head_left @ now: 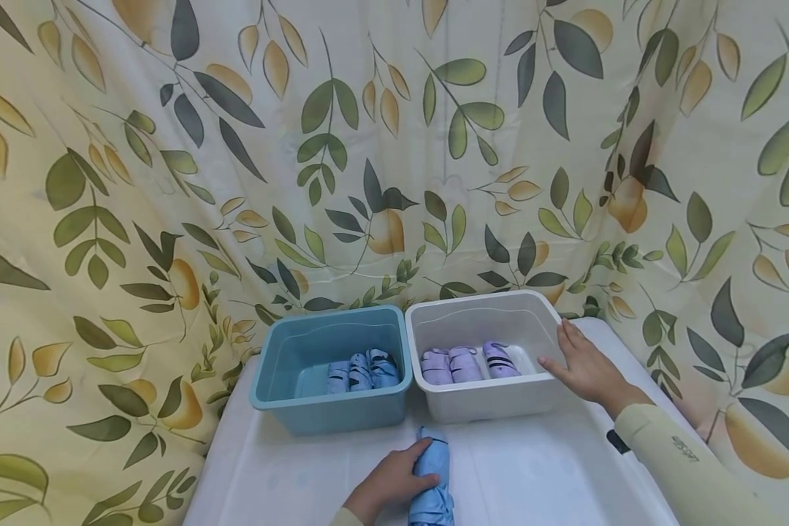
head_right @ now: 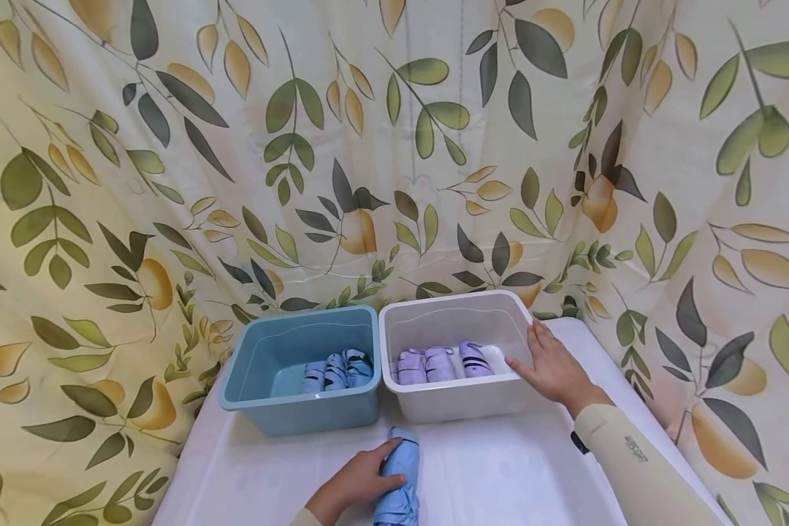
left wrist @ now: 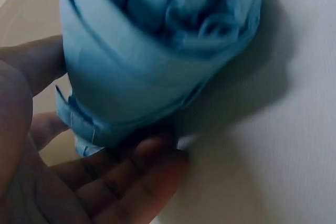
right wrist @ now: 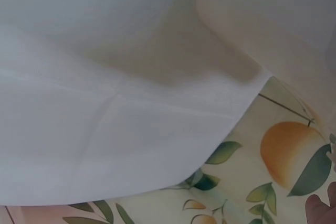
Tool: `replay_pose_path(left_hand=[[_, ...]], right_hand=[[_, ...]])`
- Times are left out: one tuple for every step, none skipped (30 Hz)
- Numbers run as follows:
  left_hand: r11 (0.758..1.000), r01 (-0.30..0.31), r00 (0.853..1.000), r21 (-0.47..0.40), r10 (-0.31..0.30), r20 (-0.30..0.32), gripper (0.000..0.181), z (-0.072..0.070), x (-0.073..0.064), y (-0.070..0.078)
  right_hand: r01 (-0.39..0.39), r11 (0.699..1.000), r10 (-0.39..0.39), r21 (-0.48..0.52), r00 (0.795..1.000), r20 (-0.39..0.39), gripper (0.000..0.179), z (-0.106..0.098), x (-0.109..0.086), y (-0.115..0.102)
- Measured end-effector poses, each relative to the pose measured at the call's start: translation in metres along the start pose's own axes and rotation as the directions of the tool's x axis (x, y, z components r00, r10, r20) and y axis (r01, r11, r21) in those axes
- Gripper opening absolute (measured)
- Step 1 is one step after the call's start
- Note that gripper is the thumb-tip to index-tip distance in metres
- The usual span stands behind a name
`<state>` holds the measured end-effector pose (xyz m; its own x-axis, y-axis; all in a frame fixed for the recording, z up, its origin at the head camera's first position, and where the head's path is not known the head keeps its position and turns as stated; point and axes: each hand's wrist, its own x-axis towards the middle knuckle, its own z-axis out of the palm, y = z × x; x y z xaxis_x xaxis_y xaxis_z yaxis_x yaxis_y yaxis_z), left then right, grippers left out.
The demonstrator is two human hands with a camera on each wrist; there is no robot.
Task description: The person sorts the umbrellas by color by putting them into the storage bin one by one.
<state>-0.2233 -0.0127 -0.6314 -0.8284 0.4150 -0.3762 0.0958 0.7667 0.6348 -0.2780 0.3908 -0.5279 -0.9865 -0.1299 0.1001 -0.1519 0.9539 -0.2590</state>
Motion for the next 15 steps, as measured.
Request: replay_pose_path(left_hand=[[1.0, -0.002, 1.0, 0.002, 0.002, -0.008, 0.073, 0.001, 0.001, 0.001], [1.0, -0.007, 1.0, 0.007, 0.007, -0.018, 0.073, 0.003, 0.002, 0.003], [1.0, -0.01, 1.0, 0.006, 0.01, -0.026, 0.072, 0.004, 0.003, 0.004], [1.0, -0.008, 0.999, 0.002, 0.008, -0.031, 0.073, 0.005, 0.004, 0.006], [1.0, -0.009, 0.999, 0.001, 0.009, -0.037, 0.073, 0.007, 0.005, 0.007], [1.0, -0.001, 0.999, -0.005, 0.001, -0.035, 0.074, 0.008, 0.005, 0.009], [1.0, -0.004, 0.999, -0.009, 0.004, -0.035, 0.073, 0.009, 0.005, 0.01], [1.0, -0.009, 0.999, -0.015, 0.008, -0.031, 0.073, 0.01, 0.005, 0.011], [1.0, -0.016, 1.0, -0.021, 0.015, -0.027, 0.072, 0.011, 0.004, 0.012], [0.999, -0.018, 1.0, -0.028, 0.018, -0.018, 0.071, 0.012, 0.004, 0.012], [0.999, -0.025, 1.0, -0.037, 0.025, -0.006, 0.069, 0.012, 0.003, 0.012], [0.999, -0.03, 0.999, -0.043, 0.031, 0.008, 0.068, 0.013, 0.003, 0.012], [0.998, -0.042, 0.999, -0.05, 0.043, 0.023, 0.066, 0.013, 0.003, 0.013], [0.997, -0.047, 0.998, -0.058, 0.049, 0.039, 0.065, 0.013, 0.003, 0.013], [0.997, -0.051, 0.997, -0.06, 0.054, 0.055, 0.064, 0.013, 0.003, 0.014]], right_hand=[[0.008, 1.0, -0.008, 0.0, 1.0, -0.005, 0.097, 0.0, 0.0, 0.0], [0.014, 1.0, -0.014, -0.002, 1.0, -0.011, 0.097, 0.0, 0.001, 0.001], [0.022, 1.0, -0.022, -0.002, 1.0, -0.016, 0.097, 0.0, 0.001, 0.001], [0.024, 1.0, -0.024, 0.001, 1.0, -0.019, 0.096, -0.001, 0.001, 0.001], [0.025, 1.0, -0.025, 0.002, 1.0, -0.018, 0.096, -0.001, 0.001, 0.001], [0.024, 1.0, -0.024, 0.003, 1.0, -0.017, 0.096, -0.001, 0.001, 0.001], [0.02, 1.0, -0.02, 0.003, 1.0, -0.013, 0.096, -0.001, 0.001, 0.001], [0.013, 1.0, -0.013, 0.002, 1.0, -0.011, 0.097, -0.001, 0.001, 0.0], [0.008, 1.0, -0.008, 0.004, 1.0, -0.007, 0.097, -0.001, 0.001, 0.0], [0.001, 1.0, -0.001, 0.008, 1.0, -0.003, 0.097, -0.001, 0.0, 0.0], [-0.004, 1.0, 0.004, 0.013, 1.0, 0.001, 0.096, 0.0, 0.0, -0.001], [-0.008, 1.0, 0.008, 0.017, 1.0, 0.005, 0.096, 0.0, 0.0, -0.001], [-0.011, 1.0, 0.011, 0.018, 1.0, 0.007, 0.096, 0.0, 0.0, -0.001], [-0.014, 1.0, 0.014, 0.02, 1.0, 0.008, 0.096, -0.001, 0.0, -0.001], [-0.016, 1.0, 0.016, 0.018, 1.0, 0.01, 0.096, -0.002, 0.0, 0.0]])
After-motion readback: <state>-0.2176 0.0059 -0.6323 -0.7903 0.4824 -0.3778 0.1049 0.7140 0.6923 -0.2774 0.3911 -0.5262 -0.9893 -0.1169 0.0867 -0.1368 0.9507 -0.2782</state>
